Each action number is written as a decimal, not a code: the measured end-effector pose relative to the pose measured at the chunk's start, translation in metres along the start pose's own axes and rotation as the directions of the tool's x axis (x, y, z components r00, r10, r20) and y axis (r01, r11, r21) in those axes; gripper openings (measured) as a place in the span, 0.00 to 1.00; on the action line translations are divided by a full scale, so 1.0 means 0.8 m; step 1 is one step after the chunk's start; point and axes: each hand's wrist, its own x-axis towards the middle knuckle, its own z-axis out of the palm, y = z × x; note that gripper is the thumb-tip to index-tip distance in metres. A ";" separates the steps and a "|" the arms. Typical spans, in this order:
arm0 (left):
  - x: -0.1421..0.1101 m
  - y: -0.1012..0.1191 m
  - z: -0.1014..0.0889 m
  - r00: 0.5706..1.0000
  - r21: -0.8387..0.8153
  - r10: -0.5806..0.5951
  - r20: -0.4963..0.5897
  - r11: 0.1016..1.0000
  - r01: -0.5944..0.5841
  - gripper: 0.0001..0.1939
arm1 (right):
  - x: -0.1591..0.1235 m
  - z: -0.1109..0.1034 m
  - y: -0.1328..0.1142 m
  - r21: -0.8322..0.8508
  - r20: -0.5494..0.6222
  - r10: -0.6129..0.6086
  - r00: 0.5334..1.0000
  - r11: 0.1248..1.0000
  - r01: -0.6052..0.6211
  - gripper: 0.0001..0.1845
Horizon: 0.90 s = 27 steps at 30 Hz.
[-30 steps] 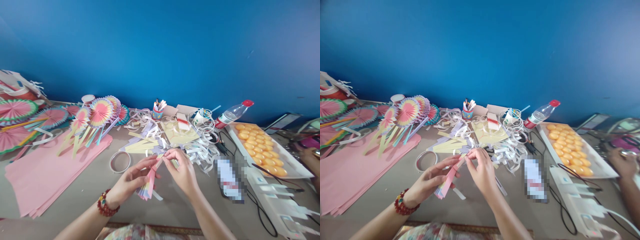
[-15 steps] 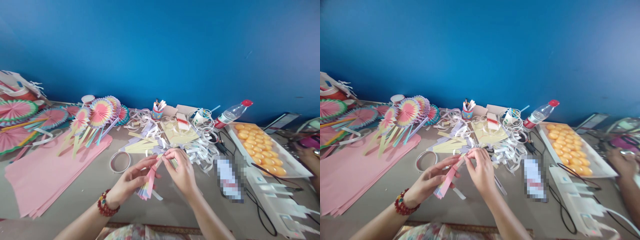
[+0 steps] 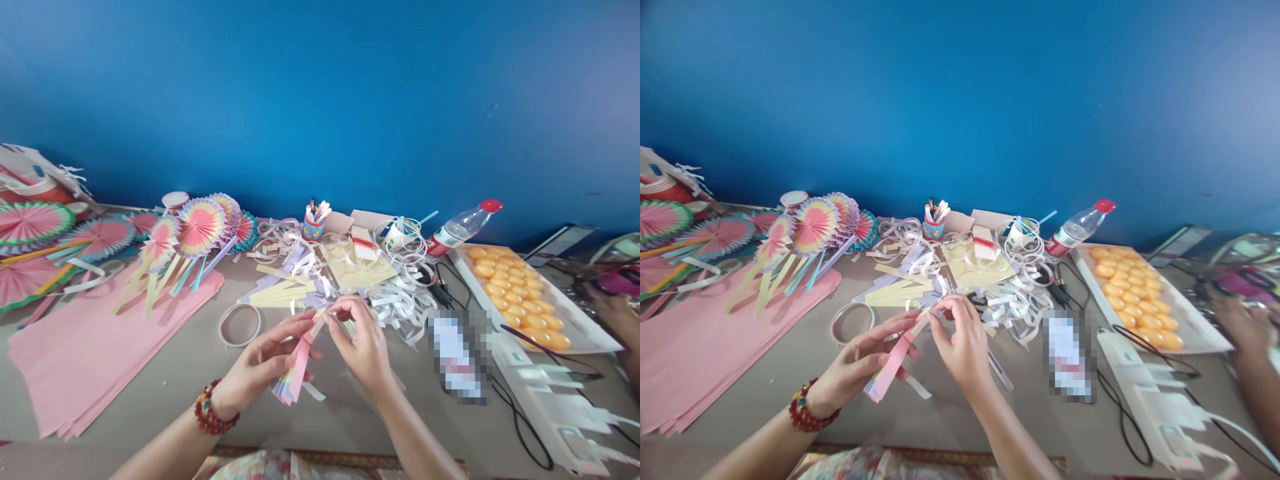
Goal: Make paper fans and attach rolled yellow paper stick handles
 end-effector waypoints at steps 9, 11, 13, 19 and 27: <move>-0.001 0.002 0.001 1.000 0.018 0.002 0.016 1.000 -0.003 0.23 | -0.010 0.012 0.008 0.240 0.027 0.211 0.977 0.947 -0.211 0.11; -0.001 0.002 0.001 1.000 0.015 -0.001 0.024 1.000 0.001 0.24 | -0.009 0.013 0.008 0.307 0.030 0.251 0.967 0.919 -0.248 0.16; -0.002 0.001 0.000 0.999 0.009 0.000 0.035 1.000 0.000 0.24 | -0.008 0.011 0.008 0.371 0.049 0.280 0.959 0.886 -0.278 0.21; -0.002 -0.001 -0.001 0.998 -0.008 0.008 0.064 1.000 -0.008 0.25 | -0.003 0.004 0.003 0.500 0.197 0.316 0.928 0.782 -0.372 0.20; -0.001 -0.003 -0.003 0.998 -0.004 0.004 0.066 1.000 -0.004 0.26 | -0.004 0.008 0.003 0.501 0.251 0.304 0.919 0.771 -0.392 0.17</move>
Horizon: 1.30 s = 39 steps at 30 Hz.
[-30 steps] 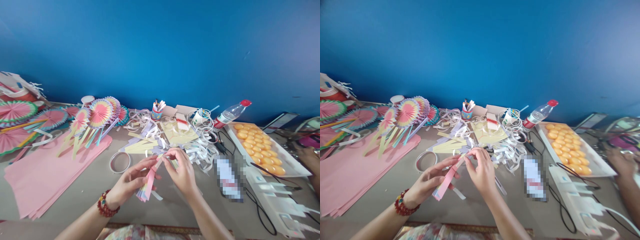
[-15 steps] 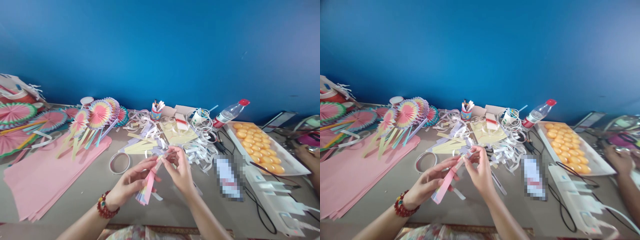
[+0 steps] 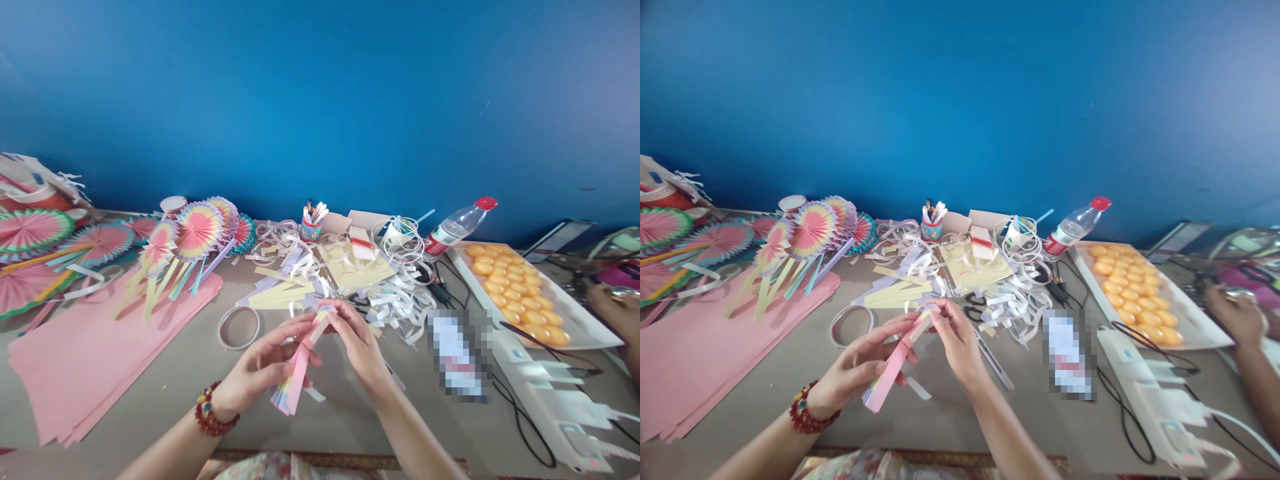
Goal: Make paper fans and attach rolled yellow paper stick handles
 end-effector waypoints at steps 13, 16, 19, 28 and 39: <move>0.000 0.000 0.002 1.000 -0.009 -0.014 0.001 1.000 0.014 0.29 | -0.018 0.010 0.006 -0.206 -0.033 -0.233 0.972 0.953 0.221 0.40; -0.001 -0.002 0.001 1.000 0.000 -0.008 0.006 1.000 0.008 0.28 | -0.016 0.005 0.001 -0.273 0.004 -0.235 0.972 0.935 0.227 0.44; -0.001 -0.002 0.000 1.000 0.022 0.004 0.031 1.000 -0.005 0.27 | -0.014 -0.001 -0.001 -0.321 0.049 -0.211 0.976 0.922 0.215 0.44; 0.001 -0.001 0.002 0.999 -0.028 0.001 0.051 1.000 0.000 0.30 | -0.011 -0.002 0.006 -0.067 0.094 -0.013 0.996 0.998 0.020 0.22; 0.001 -0.006 -0.002 0.997 -0.005 0.030 0.078 1.000 -0.030 0.26 | -0.003 -0.012 0.003 -0.090 0.011 -0.045 0.999 0.995 0.046 0.22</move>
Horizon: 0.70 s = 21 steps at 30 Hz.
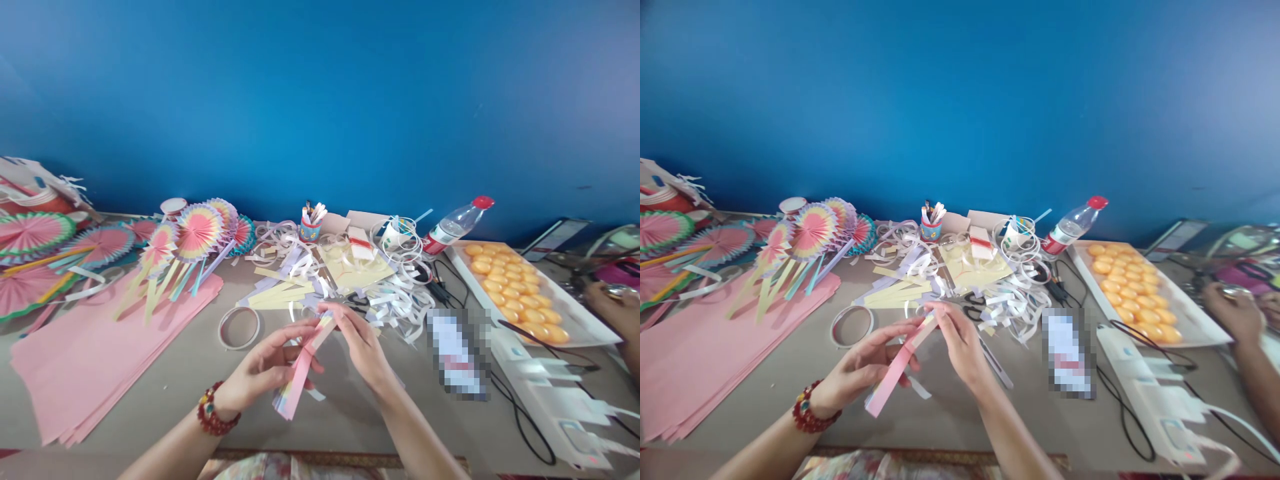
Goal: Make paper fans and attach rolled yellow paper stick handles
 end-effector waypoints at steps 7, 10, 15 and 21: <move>0.002 -0.001 0.003 0.998 0.018 -0.026 -0.051 0.999 0.027 0.30 | -0.017 0.005 0.012 0.320 0.078 -0.111 0.991 0.944 0.081 0.43; 0.002 -0.004 0.001 0.997 0.029 -0.012 -0.073 0.999 0.014 0.30 | -0.021 0.008 0.017 0.378 0.088 -0.126 0.988 0.922 0.084 0.48; 0.003 -0.008 -0.001 0.992 0.059 0.005 -0.126 0.998 0.002 0.30 | -0.033 0.016 0.021 0.089 -0.212 -0.252 0.944 0.957 0.275 0.27; 0.006 -0.013 0.000 0.986 0.133 0.050 -0.159 0.991 -0.029 0.28 | -0.043 0.020 -0.004 -0.347 -0.018 -0.604 0.797 0.751 0.562 0.15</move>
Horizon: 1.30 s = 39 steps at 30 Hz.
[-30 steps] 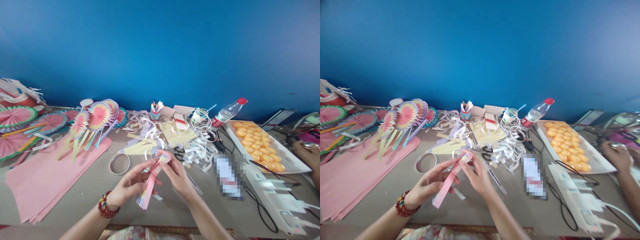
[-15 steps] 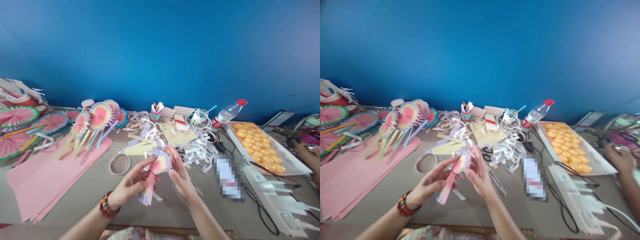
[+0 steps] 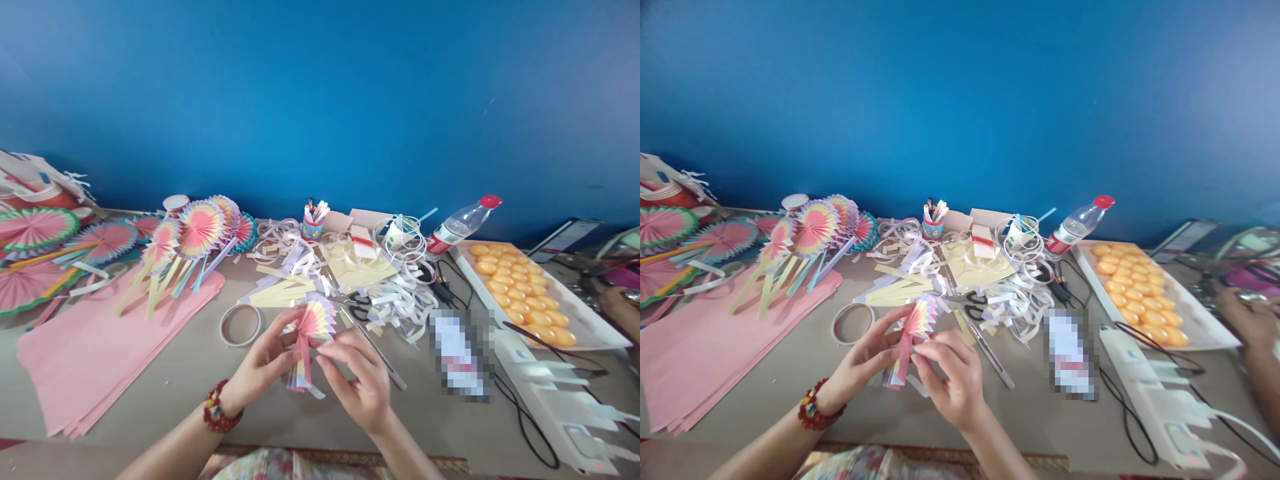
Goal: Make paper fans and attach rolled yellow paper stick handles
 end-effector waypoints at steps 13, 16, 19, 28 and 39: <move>-0.010 -0.010 0.001 0.977 0.505 0.193 0.087 0.837 -0.210 0.38 | 0.006 0.011 0.013 -0.145 0.109 0.167 0.980 0.978 -0.151 0.05; -0.010 -0.012 -0.001 0.967 0.561 0.203 0.154 0.787 -0.255 0.42 | 0.002 0.015 0.013 -0.001 0.099 0.342 0.934 0.939 -0.344 0.03; -0.011 -0.012 -0.003 0.951 0.584 0.228 0.208 0.751 -0.308 0.44 | -0.002 0.020 0.016 0.219 0.104 0.527 0.844 0.816 -0.536 0.10; -0.014 0.004 0.006 0.959 0.636 0.178 0.220 0.719 -0.280 0.43 | 0.006 0.020 0.018 0.577 0.346 0.613 0.710 0.458 -0.677 0.22; -0.005 0.010 0.009 0.973 0.835 0.228 -0.043 0.542 -0.090 0.12 | -0.009 0.021 0.029 0.640 0.256 0.738 0.625 0.355 -0.682 0.21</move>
